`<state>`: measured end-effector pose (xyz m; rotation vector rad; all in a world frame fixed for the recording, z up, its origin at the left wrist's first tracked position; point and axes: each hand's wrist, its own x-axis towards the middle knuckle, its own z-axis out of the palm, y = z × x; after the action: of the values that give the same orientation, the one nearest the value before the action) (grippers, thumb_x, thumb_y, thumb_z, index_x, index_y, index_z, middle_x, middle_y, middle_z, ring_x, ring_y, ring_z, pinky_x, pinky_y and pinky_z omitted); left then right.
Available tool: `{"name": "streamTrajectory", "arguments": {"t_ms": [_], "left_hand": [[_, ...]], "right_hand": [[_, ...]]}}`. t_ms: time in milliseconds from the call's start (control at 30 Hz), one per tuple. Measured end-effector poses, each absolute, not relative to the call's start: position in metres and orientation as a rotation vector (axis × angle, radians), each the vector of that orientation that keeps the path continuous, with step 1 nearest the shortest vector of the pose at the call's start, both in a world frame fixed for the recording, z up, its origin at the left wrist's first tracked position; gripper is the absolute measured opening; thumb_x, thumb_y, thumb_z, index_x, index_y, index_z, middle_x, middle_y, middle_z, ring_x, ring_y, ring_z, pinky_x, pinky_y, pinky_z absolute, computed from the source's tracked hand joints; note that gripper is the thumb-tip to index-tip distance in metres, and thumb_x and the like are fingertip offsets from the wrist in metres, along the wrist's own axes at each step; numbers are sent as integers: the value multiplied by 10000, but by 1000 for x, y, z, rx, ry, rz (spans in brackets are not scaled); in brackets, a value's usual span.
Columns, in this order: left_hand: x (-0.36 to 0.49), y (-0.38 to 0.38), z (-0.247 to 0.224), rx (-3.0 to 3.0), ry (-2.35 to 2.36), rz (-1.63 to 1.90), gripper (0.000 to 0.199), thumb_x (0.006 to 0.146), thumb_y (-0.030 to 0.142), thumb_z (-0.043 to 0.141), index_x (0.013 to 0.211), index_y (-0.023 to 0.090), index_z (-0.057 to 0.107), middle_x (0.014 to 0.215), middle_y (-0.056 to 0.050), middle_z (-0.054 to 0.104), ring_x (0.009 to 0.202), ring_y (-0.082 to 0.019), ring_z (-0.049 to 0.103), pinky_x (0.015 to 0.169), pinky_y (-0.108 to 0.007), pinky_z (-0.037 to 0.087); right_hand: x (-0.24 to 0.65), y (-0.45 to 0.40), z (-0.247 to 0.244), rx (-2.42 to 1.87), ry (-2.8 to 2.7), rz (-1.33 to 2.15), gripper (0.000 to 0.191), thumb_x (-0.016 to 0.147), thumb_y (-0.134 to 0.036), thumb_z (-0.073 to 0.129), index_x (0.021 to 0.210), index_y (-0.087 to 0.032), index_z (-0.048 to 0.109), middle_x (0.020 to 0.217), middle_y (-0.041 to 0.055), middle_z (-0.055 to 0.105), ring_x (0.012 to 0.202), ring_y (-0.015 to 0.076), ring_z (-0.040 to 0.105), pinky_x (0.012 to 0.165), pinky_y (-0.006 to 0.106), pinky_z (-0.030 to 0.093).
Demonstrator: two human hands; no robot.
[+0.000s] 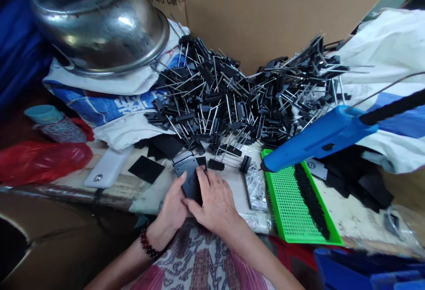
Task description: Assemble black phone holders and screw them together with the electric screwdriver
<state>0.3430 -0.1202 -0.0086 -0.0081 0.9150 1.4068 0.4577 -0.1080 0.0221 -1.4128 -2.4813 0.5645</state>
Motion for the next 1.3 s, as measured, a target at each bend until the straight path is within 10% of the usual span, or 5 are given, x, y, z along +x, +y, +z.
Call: {"name": "streamTrajectory", "arguments": {"t_ms": [200,433,733,1300], "left_hand": [[338,-119,-2,44,937,1418,396,742,344,744,1081,156,661,966,-73,753,1020,-261,669,955,-392,497],[339,-129,5,174,951,1325,387,702,352,794,1027,163,706,935,-75,756,960,-252,691,889,-355,539],[333,-131,1,413,984,1302,338,737,384,763,994,166,738,916,-68,755,933,-242,688,817,-314,558],[308,-119,-11,650,1097,1412,267,688,311,779,913,200,686,859,-17,734,824,-179,680,766,-267,536]], "right_hand": [[475,-94,20,-1323,-2063,980,479,896,-454,517,1277,-167,470,1050,104,608,904,238,597,794,380,496],[474,-76,17,-1198,-1760,1464,422,893,-562,483,691,-193,462,629,-43,370,591,114,359,531,251,275],[476,-86,27,-1098,-1611,1626,276,901,-437,535,805,-179,564,783,-2,536,784,164,491,709,282,389],[506,-90,19,-1237,-2197,1232,307,932,-396,502,736,-167,557,674,-9,536,637,142,510,572,251,338]]}}
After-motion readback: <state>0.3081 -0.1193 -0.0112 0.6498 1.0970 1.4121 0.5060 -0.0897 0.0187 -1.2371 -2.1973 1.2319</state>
